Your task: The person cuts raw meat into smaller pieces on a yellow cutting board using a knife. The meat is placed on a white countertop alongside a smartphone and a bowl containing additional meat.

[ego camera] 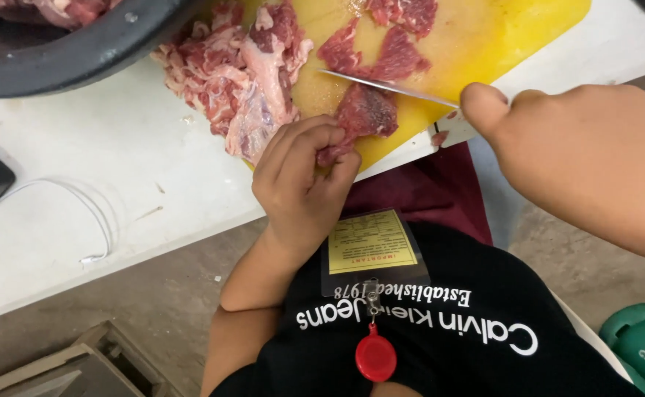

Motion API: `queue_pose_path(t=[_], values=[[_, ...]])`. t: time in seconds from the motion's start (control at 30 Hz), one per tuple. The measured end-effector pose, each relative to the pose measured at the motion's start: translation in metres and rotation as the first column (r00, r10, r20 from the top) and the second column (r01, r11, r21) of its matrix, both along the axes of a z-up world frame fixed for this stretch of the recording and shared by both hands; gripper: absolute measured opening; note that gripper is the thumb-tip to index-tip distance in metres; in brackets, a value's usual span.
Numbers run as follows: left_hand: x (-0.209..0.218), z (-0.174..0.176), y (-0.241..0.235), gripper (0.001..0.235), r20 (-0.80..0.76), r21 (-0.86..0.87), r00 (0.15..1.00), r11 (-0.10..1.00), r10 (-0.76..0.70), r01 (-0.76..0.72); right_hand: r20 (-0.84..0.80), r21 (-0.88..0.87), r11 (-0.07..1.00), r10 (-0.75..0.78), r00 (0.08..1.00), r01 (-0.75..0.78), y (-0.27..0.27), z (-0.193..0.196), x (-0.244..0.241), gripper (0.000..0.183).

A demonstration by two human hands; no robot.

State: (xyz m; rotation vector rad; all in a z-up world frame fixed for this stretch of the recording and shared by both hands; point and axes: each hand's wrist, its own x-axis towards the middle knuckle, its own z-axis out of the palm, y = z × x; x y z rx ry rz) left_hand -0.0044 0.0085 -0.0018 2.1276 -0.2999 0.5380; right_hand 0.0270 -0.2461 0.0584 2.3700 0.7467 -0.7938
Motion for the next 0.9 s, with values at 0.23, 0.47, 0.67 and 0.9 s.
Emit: queue_pose_path(t=[0.23, 0.47, 0.67, 0.9], values=[[-0.004, 0.006, -0.003, 0.018, 0.086, -0.028, 0.99, 0.993, -0.11, 0.113, -0.132, 0.044, 0.991, -0.121, 0.984, 0.128, 0.026, 0.005, 0.016, 0.045], [-0.016, 0.026, 0.014, 0.018, 0.007, -0.04, 0.998, 0.998, 0.057, -0.057, -0.217, 0.18, 0.901, -0.355, 0.909, 0.395, 0.02, -0.004, 0.006, 0.03], [-0.009, 0.038, 0.017, 0.013, -0.093, -0.094, 0.995, 0.994, 0.047, -0.055, -0.29, 0.59, 0.602, -0.463, 0.837, 0.538, 0.012, -0.026, -0.009, 0.019], [-0.004, 0.08, 0.014, 0.02, -0.009, -0.266, 0.999, 0.963, -0.05, 0.046, -0.392, 0.84, 0.113, -0.551, 0.737, 0.531, -0.002, -0.035, -0.031, 0.011]])
